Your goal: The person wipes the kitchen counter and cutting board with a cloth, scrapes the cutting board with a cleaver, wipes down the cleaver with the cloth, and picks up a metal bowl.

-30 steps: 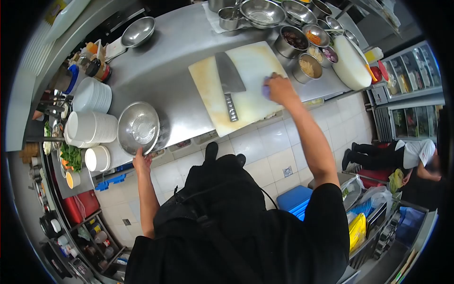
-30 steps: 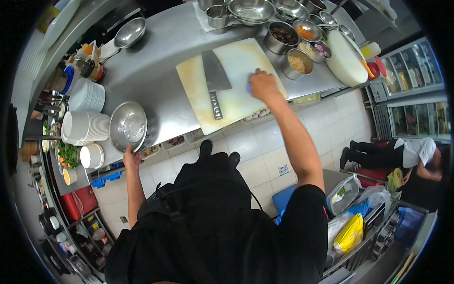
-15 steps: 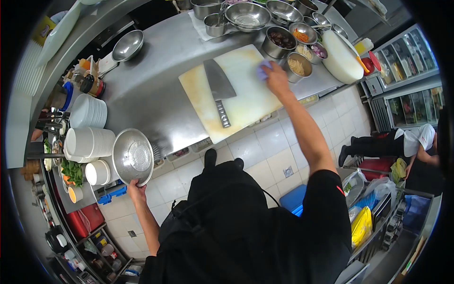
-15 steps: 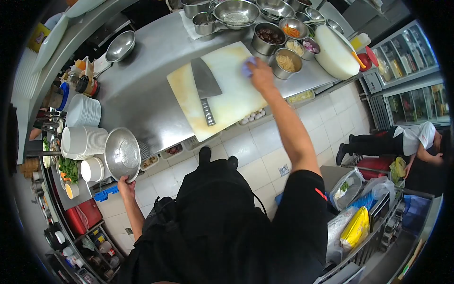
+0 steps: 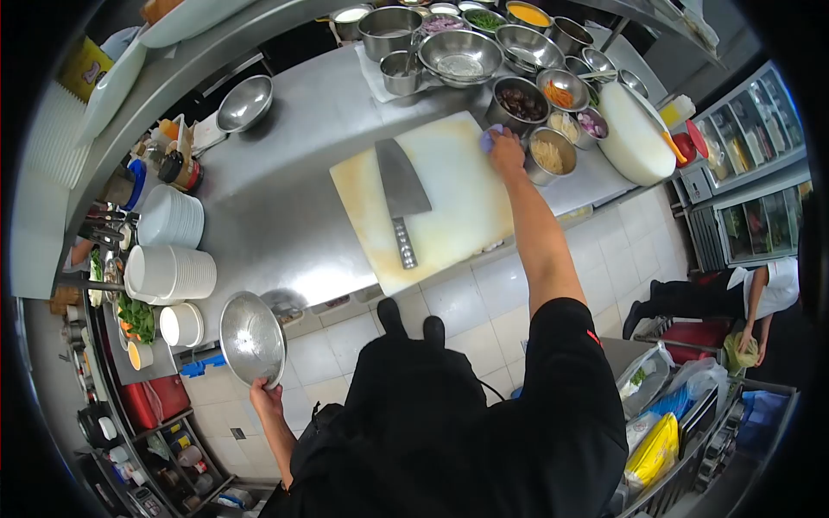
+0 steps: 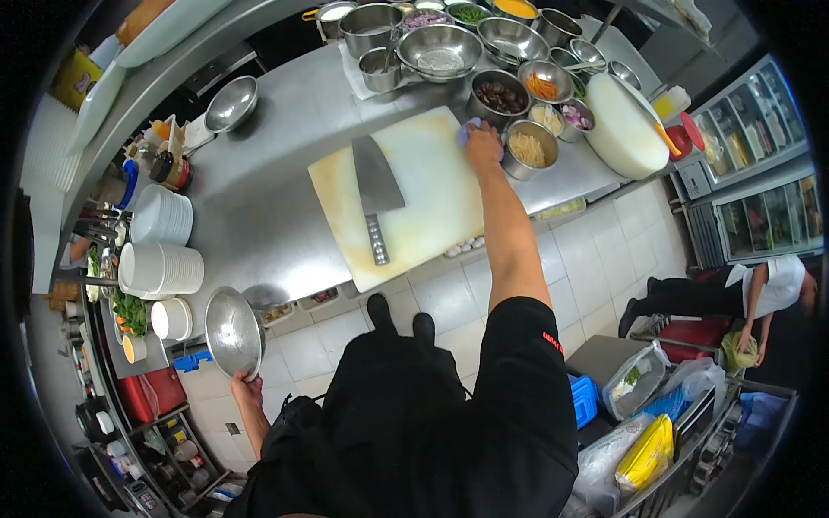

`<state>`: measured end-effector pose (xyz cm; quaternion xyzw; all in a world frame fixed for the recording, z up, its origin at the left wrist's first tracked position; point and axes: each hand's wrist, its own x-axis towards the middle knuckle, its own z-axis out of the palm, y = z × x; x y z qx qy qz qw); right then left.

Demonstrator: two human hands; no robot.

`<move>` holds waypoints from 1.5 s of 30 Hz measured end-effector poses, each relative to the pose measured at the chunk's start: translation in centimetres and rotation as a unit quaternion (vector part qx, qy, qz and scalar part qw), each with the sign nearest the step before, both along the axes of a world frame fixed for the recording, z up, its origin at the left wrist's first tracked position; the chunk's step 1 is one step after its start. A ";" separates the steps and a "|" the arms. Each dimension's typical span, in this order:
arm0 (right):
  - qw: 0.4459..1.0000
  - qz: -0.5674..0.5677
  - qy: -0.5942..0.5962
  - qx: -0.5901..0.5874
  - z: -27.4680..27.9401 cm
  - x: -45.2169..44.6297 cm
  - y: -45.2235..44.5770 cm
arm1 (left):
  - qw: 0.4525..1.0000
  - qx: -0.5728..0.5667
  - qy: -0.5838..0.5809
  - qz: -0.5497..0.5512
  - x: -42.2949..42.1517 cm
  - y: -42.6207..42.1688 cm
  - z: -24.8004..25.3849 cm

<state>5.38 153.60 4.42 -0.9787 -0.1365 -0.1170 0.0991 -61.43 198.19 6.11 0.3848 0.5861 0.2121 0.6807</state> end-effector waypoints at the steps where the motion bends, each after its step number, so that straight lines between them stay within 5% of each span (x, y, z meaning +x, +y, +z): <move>1: 1.000 -0.004 0.010 0.009 0.0 0.7 0.4 | 1.000 0.001 0.003 0.001 0.2 -0.1 0.5; 6: 0.993 0.049 -0.002 0.110 3.0 5.3 6.7 | 1.000 -0.003 0.003 -0.011 1.4 2.2 0.8; 10: 0.950 0.269 -0.130 -0.089 1.0 8.7 12.3 | 1.000 0.009 0.011 -0.007 3.6 3.6 1.8; 13: 0.972 0.030 0.135 -0.192 0.1 11.3 14.1 | 1.000 0.011 0.020 -0.003 4.0 5.0 2.0; 15: 0.954 -0.183 0.167 -0.168 1.2 12.4 13.6 | 1.000 0.011 0.014 0.011 4.0 5.4 2.2; 17: 0.965 -0.138 0.212 -0.068 1.4 13.3 12.7 | 1.000 0.007 0.003 0.028 3.7 4.9 2.8; 18: 0.976 -0.155 0.131 -0.084 -1.4 13.9 13.6 | 0.999 -0.001 0.007 0.040 3.0 4.8 2.4; 26: 0.975 0.175 0.131 -0.049 -1.5 8.5 29.1 | 0.998 -0.018 -0.008 0.068 0.6 4.2 0.6; 35: 0.917 0.363 0.132 -0.098 -2.4 -3.1 41.9 | 0.983 0.010 0.053 0.177 -6.1 -3.0 0.4; 40: 0.871 0.465 0.119 -0.101 -2.9 -15.2 41.8 | 0.969 0.035 0.106 0.221 -8.9 -9.5 -1.2; 45: 0.865 0.498 0.053 -0.045 -3.3 -24.8 32.2 | 0.973 0.006 0.090 0.211 -11.4 -18.0 -3.8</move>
